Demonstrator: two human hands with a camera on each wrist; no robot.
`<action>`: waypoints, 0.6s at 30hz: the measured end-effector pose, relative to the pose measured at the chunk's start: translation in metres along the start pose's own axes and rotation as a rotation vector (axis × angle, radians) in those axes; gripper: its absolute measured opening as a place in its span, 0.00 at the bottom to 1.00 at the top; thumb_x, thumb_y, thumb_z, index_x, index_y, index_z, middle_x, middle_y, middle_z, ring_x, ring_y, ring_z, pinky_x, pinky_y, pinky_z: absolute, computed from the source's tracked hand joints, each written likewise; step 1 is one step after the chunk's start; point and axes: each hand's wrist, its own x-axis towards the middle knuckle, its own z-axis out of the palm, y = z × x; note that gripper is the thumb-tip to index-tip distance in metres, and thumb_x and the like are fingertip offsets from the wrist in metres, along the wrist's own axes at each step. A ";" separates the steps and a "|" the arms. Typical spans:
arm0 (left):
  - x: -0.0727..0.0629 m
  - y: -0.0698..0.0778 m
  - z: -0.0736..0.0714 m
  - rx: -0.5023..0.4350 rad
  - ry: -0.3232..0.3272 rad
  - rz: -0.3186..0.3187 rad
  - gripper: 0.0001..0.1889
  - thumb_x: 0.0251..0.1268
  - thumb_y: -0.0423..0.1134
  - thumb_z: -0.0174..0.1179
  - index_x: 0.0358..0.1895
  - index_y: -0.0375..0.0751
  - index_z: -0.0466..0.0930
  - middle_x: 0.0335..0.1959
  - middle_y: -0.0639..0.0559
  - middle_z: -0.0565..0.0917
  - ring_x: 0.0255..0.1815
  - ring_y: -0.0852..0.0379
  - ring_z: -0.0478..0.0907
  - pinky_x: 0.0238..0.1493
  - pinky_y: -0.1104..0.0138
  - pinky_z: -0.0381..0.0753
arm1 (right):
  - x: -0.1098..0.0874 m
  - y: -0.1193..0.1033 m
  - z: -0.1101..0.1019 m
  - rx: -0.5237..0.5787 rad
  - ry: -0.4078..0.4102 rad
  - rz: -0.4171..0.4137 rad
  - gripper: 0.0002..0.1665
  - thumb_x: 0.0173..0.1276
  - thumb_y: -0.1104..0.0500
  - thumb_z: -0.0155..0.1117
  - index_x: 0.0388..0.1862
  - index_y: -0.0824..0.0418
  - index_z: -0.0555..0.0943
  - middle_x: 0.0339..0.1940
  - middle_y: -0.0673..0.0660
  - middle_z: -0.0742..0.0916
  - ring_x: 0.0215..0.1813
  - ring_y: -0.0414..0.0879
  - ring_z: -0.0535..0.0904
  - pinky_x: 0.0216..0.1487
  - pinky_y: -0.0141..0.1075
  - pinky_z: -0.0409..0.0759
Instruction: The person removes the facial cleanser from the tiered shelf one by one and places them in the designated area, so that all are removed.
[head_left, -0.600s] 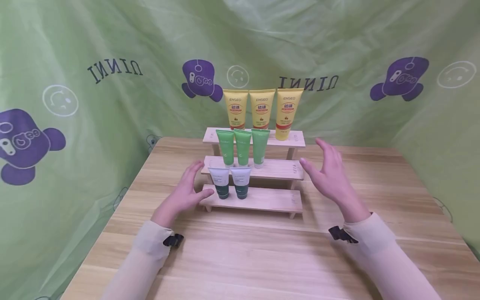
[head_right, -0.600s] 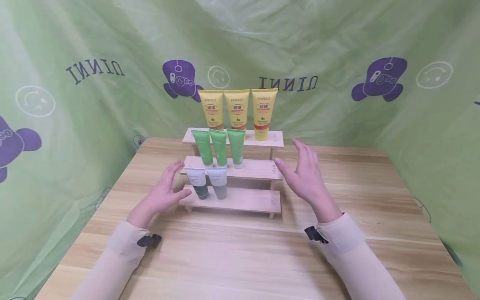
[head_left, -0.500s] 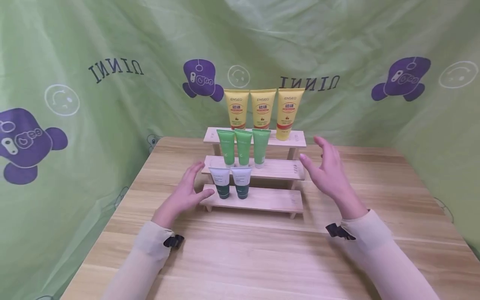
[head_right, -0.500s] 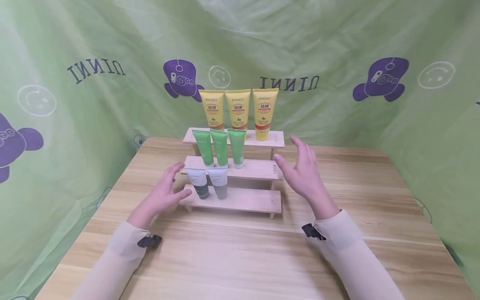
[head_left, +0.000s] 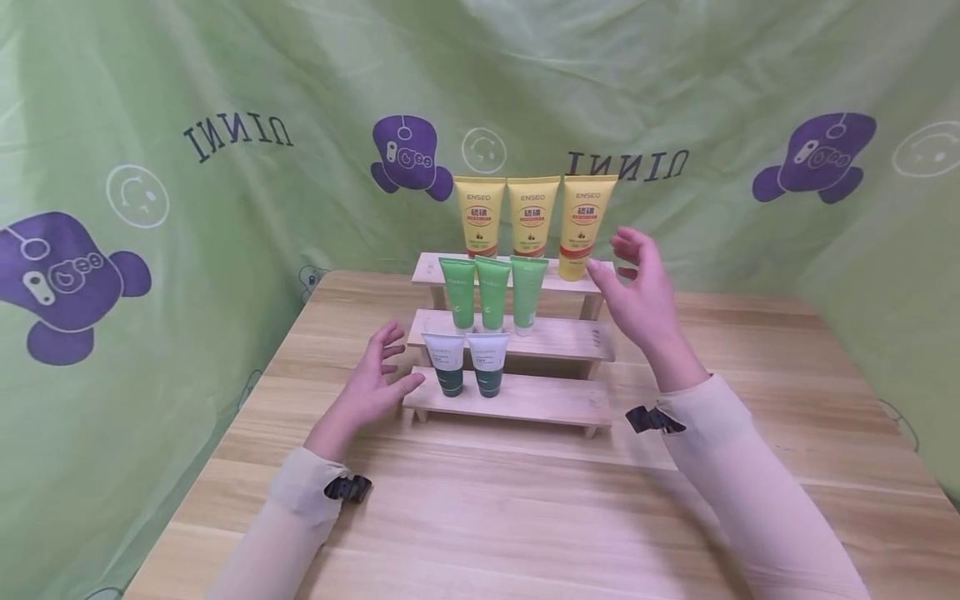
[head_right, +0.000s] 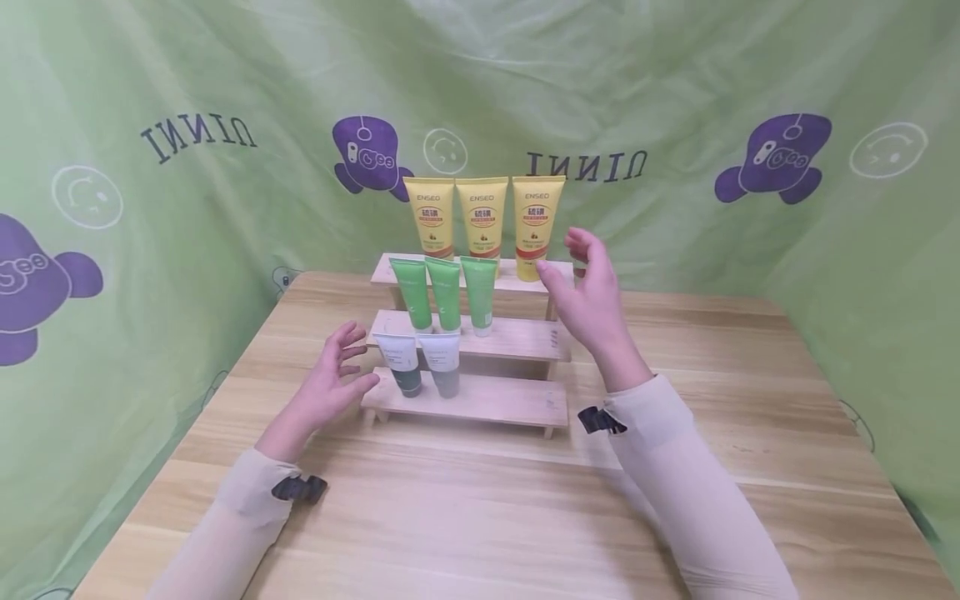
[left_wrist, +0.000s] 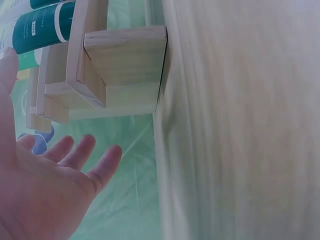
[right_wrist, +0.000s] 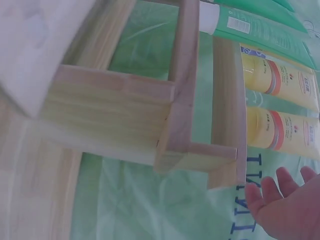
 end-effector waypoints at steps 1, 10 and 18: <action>0.000 0.000 0.000 -0.024 0.000 -0.003 0.49 0.61 0.38 0.69 0.77 0.40 0.43 0.73 0.34 0.58 0.69 0.35 0.62 0.63 0.43 0.67 | 0.003 -0.001 0.001 0.017 0.004 0.013 0.42 0.67 0.45 0.67 0.73 0.56 0.60 0.68 0.56 0.73 0.68 0.48 0.67 0.66 0.44 0.67; -0.010 0.022 0.005 -0.244 -0.030 -0.059 0.43 0.61 0.27 0.66 0.73 0.29 0.46 0.70 0.27 0.58 0.67 0.28 0.63 0.64 0.42 0.65 | 0.022 -0.006 0.007 0.169 0.024 0.093 0.45 0.64 0.47 0.70 0.73 0.56 0.60 0.67 0.57 0.73 0.68 0.52 0.69 0.67 0.40 0.68; -0.011 -0.006 0.009 -0.233 -0.042 -0.092 0.33 0.61 0.35 0.68 0.64 0.30 0.60 0.67 0.35 0.67 0.66 0.34 0.67 0.65 0.48 0.68 | 0.028 -0.007 0.014 0.257 0.016 0.138 0.44 0.62 0.52 0.73 0.72 0.56 0.62 0.65 0.57 0.73 0.64 0.49 0.70 0.64 0.38 0.70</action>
